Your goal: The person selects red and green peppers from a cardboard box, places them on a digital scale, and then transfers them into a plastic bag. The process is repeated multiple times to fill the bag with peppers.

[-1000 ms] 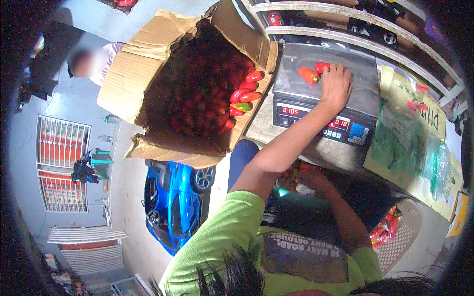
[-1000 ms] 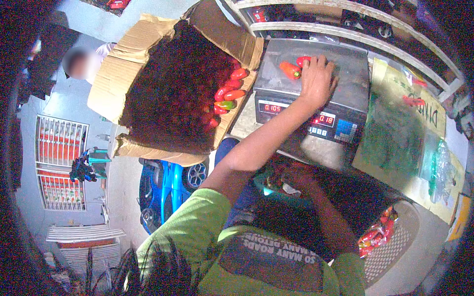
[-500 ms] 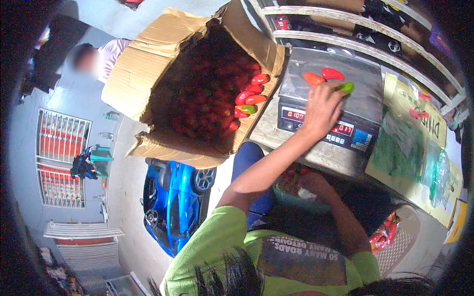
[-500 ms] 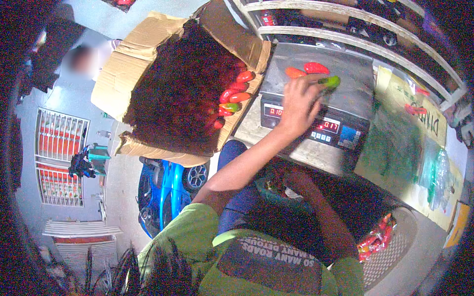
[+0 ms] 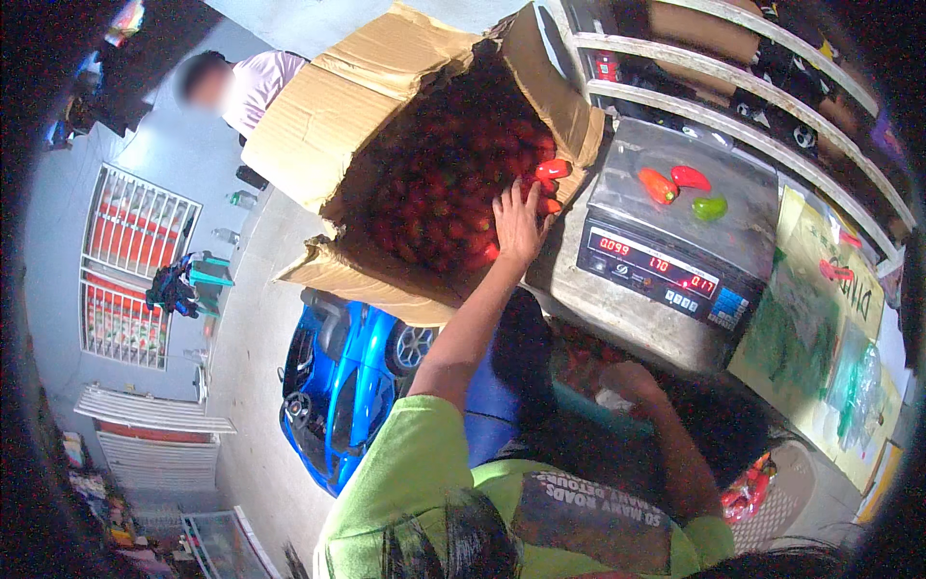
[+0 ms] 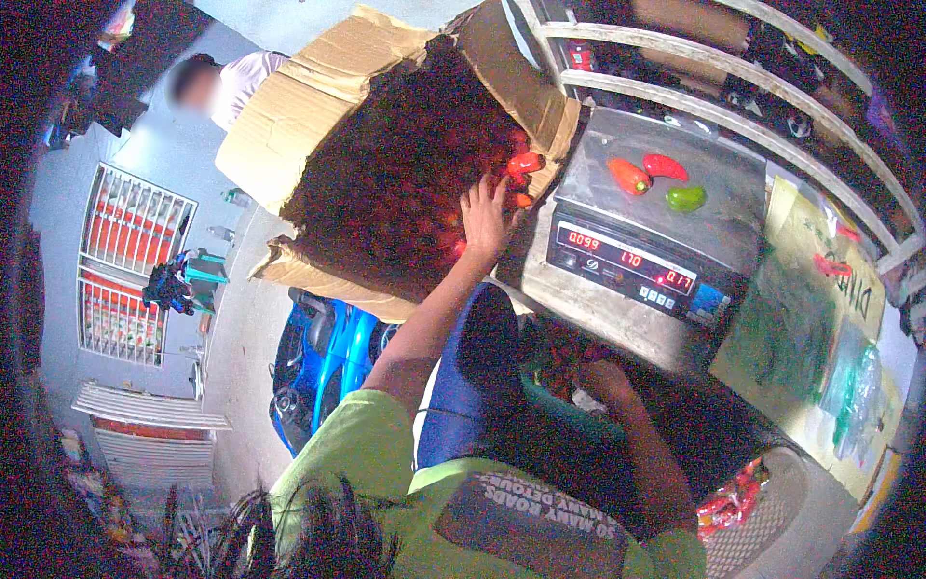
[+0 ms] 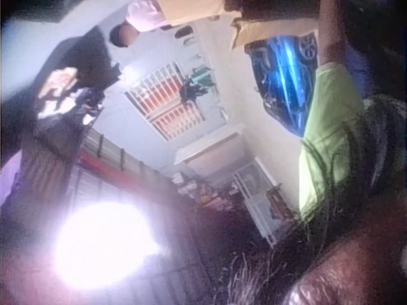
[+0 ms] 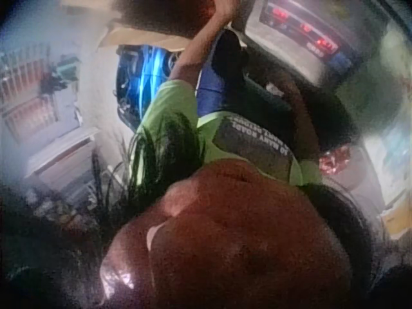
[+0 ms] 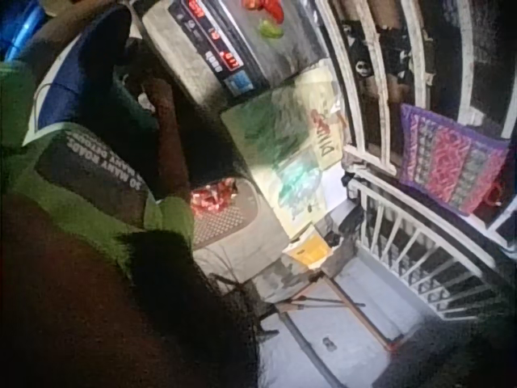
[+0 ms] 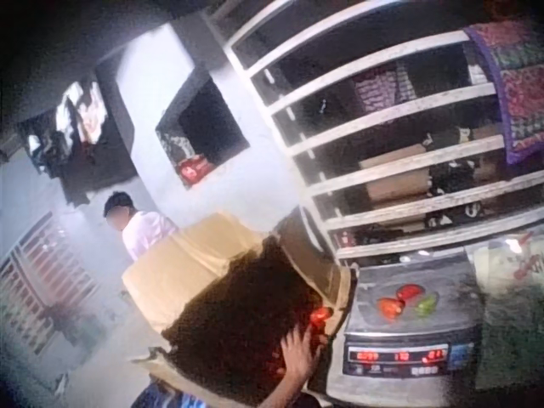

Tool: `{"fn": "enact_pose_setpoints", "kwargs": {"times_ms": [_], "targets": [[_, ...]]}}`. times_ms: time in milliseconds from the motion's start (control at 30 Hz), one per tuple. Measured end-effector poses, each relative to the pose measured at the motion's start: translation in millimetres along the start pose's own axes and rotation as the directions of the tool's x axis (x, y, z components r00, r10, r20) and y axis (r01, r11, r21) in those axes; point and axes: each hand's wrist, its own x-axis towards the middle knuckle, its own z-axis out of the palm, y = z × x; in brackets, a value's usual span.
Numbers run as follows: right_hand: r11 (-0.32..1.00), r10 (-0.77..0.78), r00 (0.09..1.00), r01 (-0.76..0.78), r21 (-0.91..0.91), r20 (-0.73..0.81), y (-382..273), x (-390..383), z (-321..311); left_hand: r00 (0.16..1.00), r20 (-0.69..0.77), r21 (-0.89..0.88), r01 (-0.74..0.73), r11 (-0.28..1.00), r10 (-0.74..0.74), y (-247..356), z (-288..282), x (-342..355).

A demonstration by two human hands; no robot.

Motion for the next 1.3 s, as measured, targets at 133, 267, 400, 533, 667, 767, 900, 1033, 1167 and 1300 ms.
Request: {"fn": "enact_pose_setpoints", "kwargs": {"times_ms": [133, 267, 400, 533, 667, 767, 900, 1033, 1167, 1300], "targets": [[0.997, 0.059, 0.998, -0.058, 0.043, -0.024, -3, -3, 0, 0.998, 0.061, -0.019, 0.025, 0.999, -0.024, -9, 15, -2], [0.999, -0.027, 0.996, 0.030, 0.044, -0.087, 18, 13, 21, 0.998, 0.061, -0.013, -0.011, 1.000, 0.012, -9, 2, 4], [0.956, -0.138, 0.985, 0.161, 0.246, -0.105, -9, -3, -5, 0.998, 0.052, -0.036, -0.032, 0.999, 0.033, -16, 4, 3], [0.959, -0.146, 0.986, 0.162, 0.232, -0.083, 0, 2, 3, 0.989, 0.051, -0.090, -0.133, 0.987, 0.138, -15, -1, 7], [0.947, -0.115, 0.985, 0.148, 0.284, -0.129, 12, 10, 12, 0.966, 0.077, -0.064, -0.244, 0.968, 0.249, -22, 4, 11], [0.937, -0.103, 0.983, 0.148, 0.315, -0.154, 16, 11, 16, 0.952, 0.095, 0.027, -0.296, 0.955, 0.292, -24, 5, 13], [0.981, 0.073, 0.996, -0.062, 0.182, -0.055, -6, -4, 0, 0.973, 0.086, 0.084, -0.221, 0.972, 0.213, -23, 9, 13], [0.995, 0.079, 0.996, -0.077, 0.061, -0.034, -4, -2, 1, 0.963, 0.153, 0.090, -0.239, 0.967, 0.223, -26, 8, 12], [0.980, 0.097, 0.994, -0.102, 0.168, 0.041, -17, -16, -15, 0.961, 0.146, 0.122, -0.254, 0.959, 0.236, -25, 7, 14], [0.925, 0.148, 0.985, -0.105, 0.365, -0.092, -15, -20, -17, 0.943, 0.288, 0.236, -0.237, 0.942, 0.165, -15, 2, 26]]}}
